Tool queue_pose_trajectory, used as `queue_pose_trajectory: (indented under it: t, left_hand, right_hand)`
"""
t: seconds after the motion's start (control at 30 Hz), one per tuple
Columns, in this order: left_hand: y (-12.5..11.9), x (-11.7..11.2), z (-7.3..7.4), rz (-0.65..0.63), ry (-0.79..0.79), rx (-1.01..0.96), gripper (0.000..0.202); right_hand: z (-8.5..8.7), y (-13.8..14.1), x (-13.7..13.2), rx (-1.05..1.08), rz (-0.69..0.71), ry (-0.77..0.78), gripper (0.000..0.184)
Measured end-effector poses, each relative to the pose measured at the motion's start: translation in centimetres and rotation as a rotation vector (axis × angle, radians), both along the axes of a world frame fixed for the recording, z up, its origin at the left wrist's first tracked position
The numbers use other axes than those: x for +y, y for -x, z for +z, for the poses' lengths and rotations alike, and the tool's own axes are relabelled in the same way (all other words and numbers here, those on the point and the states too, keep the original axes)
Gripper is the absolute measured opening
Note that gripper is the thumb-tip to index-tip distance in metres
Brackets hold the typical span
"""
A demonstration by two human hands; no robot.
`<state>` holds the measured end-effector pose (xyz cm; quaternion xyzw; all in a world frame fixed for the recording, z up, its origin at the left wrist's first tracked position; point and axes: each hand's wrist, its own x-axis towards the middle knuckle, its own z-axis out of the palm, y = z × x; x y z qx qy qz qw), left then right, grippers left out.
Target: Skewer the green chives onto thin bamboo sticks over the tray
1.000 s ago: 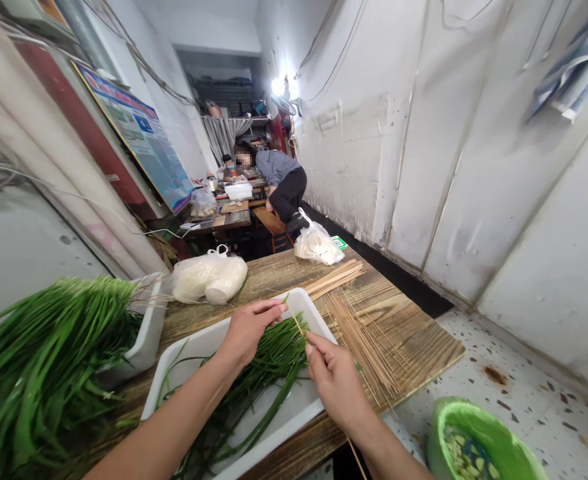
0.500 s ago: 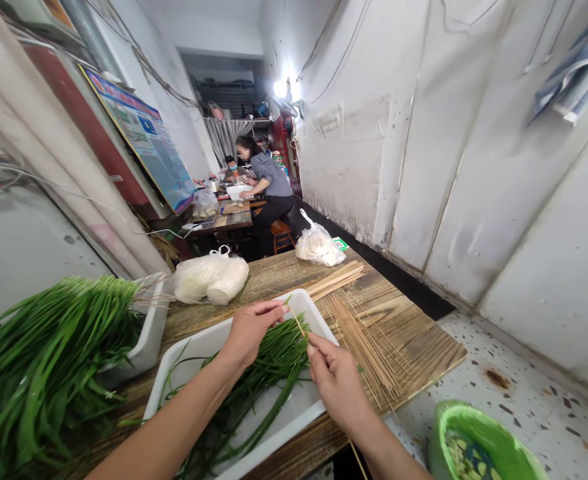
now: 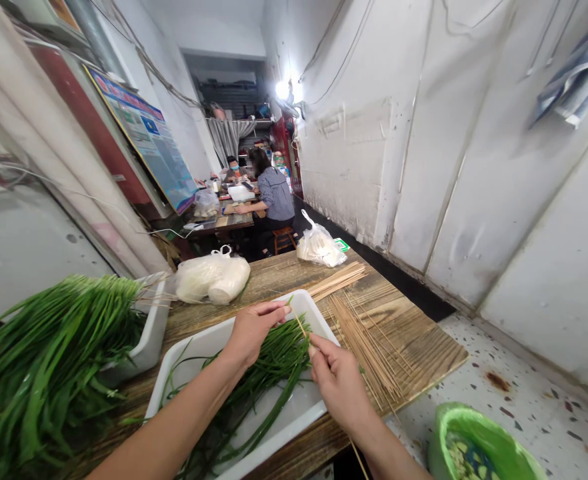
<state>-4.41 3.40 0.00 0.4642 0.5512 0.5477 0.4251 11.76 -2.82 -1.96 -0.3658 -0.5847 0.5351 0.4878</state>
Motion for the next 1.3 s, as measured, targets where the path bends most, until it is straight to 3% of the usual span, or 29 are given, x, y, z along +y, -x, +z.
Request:
queue_pose_trajectory:
  t: [0.47, 0.6, 0.77, 1.0, 1.13, 1.23, 1.3]
  left_hand:
    - [0.0, 0.0, -0.2, -0.006, -0.059, 0.05, 0.026]
    - [-0.6, -0.6, -0.2, -0.053, -0.102, 0.13, 0.023]
    - [-1.5, -1.7, 0.2, -0.326, -0.127, 0.215, 0.019]
    - [-1.0, -2.5, 2.4, -0.629, -0.01, 0.08, 0.043]
    - [-0.1, -3.5, 4.0, -0.955, 0.201, 0.157, 0.041]
    - [1.1, -4.5, 4.7, -1.15, 0.392, 0.258, 0.038]
    - [2.0, -5.1, 4.7, -1.216, 0.475, 0.434, 0.035]
  right_hand:
    - [0.1, 0.3, 0.1, 0.085, 0.03, 0.054, 0.039]
    - [0.2, 0.5, 0.2, 0.103, -0.014, 0.095, 0.049]
    - [0.6, 0.1, 0.7, 0.104, -0.079, 0.1, 0.061]
    - [2.0, -1.0, 0.4, 0.073, -0.066, 0.016, 0.044]
    - [2.3, -1.7, 0.5, 0.205, -0.107, 0.068, 0.037]
    - [2.2, -2.6, 0.0, 0.276, 0.03, 0.23, 0.034]
    - [1.8, -3.0, -0.5, 0.221, 0.098, 0.271, 0.035]
